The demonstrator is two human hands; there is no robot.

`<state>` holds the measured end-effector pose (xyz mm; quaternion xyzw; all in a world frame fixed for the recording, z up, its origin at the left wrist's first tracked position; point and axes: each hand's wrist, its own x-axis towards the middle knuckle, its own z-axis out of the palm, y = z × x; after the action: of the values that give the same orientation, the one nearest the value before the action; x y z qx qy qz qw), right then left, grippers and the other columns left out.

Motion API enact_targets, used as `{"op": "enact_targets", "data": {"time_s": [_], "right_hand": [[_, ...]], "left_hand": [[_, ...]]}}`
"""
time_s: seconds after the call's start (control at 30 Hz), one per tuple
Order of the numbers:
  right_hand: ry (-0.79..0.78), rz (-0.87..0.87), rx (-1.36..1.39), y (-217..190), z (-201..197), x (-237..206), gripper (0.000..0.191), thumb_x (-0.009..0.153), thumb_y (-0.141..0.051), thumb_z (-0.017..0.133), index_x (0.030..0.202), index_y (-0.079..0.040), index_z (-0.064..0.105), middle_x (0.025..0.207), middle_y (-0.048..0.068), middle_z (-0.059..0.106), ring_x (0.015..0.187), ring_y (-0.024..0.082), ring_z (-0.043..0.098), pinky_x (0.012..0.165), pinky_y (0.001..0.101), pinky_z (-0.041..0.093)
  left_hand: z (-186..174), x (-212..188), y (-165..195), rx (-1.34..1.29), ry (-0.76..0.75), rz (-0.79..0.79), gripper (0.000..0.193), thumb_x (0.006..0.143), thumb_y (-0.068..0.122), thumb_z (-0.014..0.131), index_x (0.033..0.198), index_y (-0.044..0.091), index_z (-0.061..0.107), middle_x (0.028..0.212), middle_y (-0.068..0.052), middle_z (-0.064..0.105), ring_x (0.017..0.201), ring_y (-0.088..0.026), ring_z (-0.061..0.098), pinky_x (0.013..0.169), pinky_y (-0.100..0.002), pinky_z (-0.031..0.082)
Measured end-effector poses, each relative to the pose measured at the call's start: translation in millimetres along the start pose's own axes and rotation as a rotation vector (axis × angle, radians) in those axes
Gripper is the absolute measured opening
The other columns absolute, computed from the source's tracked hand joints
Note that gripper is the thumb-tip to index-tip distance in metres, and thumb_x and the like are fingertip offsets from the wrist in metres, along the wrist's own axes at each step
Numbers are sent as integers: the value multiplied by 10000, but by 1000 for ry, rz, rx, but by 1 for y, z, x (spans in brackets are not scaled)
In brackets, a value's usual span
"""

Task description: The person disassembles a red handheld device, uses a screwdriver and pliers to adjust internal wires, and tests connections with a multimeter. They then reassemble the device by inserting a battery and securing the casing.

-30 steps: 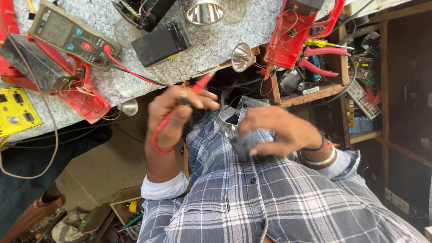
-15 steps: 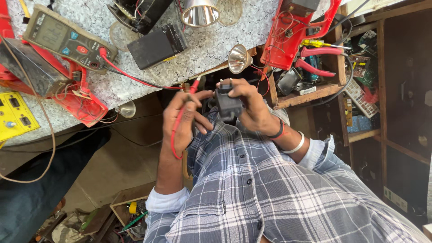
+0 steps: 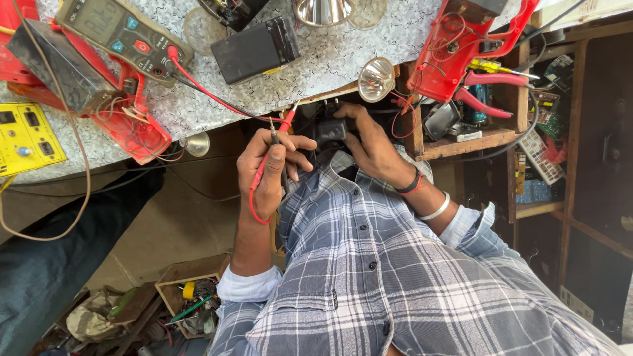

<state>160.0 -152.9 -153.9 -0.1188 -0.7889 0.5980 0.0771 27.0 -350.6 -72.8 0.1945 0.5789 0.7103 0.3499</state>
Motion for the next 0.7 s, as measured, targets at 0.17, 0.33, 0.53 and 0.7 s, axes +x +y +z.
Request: {"op": "enact_targets", "data": {"time_s": [0.17, 0.33, 0.53, 0.7], "right_hand": [[-12, 47, 20, -6, -1, 3, 414, 991, 104, 540, 1371, -15, 425, 1297, 201, 595, 1175, 307, 669, 972, 376, 539], [-39, 44, 81, -1, 2, 4, 415, 978, 115, 522, 1353, -21, 409, 1254, 160, 572, 1163, 240, 641, 976, 361, 527], [-91, 191, 525, 12, 8, 6, 351, 1075, 86, 468, 1374, -74, 377, 1183, 73, 561, 1039, 116, 572, 921, 297, 527], [-128, 239, 724, 14, 5, 4, 299, 1092, 39, 454, 1344, -92, 359, 1222, 75, 574, 1099, 127, 601, 898, 301, 552]], "left_hand": [[-2, 0, -1, 16, -3, 5, 358, 1120, 388, 544, 1073, 33, 564, 1099, -206, 750, 788, -122, 716, 619, -202, 492], [-2, 1, -3, 11, -14, 3, 368, 1120, 402, 546, 1084, 36, 566, 1112, -202, 750, 799, -120, 715, 632, -204, 489], [-1, 4, -4, 15, -20, -16, 382, 1111, 422, 550, 1081, 42, 566, 1111, -198, 749, 804, -116, 717, 628, -200, 484], [-1, 5, -2, 19, -22, -5, 388, 1116, 429, 549, 1083, 43, 567, 1114, -195, 751, 795, -102, 695, 627, -198, 461]]}}
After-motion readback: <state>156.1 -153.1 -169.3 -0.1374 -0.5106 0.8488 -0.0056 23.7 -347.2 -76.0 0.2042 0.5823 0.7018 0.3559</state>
